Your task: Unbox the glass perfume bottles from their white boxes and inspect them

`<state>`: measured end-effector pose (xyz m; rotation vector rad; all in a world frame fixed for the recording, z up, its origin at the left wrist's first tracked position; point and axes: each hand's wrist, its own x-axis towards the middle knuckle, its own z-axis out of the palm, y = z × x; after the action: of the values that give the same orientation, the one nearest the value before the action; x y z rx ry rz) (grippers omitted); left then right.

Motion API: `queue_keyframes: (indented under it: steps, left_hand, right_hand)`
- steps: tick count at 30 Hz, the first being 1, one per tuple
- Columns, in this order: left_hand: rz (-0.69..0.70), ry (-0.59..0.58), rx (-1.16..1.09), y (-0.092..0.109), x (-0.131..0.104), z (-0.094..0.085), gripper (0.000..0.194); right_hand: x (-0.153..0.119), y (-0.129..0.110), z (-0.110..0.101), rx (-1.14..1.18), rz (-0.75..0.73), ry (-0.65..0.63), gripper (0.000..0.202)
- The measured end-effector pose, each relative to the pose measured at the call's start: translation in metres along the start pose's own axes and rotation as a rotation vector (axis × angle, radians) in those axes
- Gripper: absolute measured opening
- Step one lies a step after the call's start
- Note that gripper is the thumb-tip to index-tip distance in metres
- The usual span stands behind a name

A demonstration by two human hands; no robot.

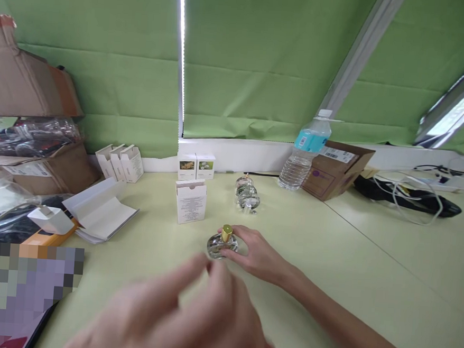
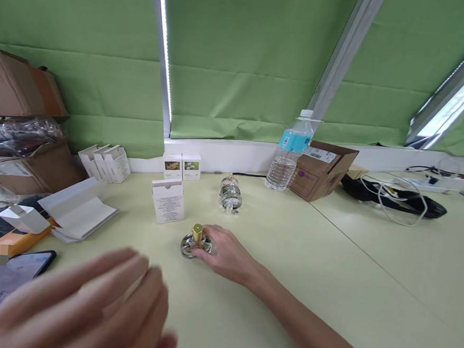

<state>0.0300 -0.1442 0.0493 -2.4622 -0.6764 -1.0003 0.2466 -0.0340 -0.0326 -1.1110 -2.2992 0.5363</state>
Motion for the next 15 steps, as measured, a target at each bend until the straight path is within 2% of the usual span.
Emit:
queue_keyframes:
  steps: [1, 2, 5, 8, 11, 15]
  left_hand:
    - [0.039, -0.029, 0.075, -0.014, 0.007, 0.006, 0.017]
    - [0.010, -0.042, 0.125, -0.029, 0.011, 0.012, 0.013]
    - [-0.291, -0.060, 0.128, -0.070, 0.010, 0.034, 0.019]
    - [-0.583, -0.169, 0.088, -0.102, -0.009, 0.056, 0.037]
    - [-0.698, -0.194, -0.026, -0.123, -0.028, 0.073, 0.043]
    - [-0.781, -0.146, -0.193, -0.136, -0.037, 0.082, 0.039]
  right_hand:
    - [0.000, 0.000, 0.000, 0.004, -0.003, 0.000, 0.022]
    - [0.000, -0.001, -0.001, 0.008, -0.003, -0.005, 0.020]
    - [0.000, -0.003, -0.003, 0.007, 0.018, -0.037, 0.022]
    - [0.001, -0.004, -0.004, 0.007, 0.034, -0.063, 0.024]
    - [0.001, -0.005, -0.005, 0.012, 0.036, -0.067, 0.022]
    - [0.001, -0.006, -0.006, 0.010, 0.047, -0.070, 0.022]
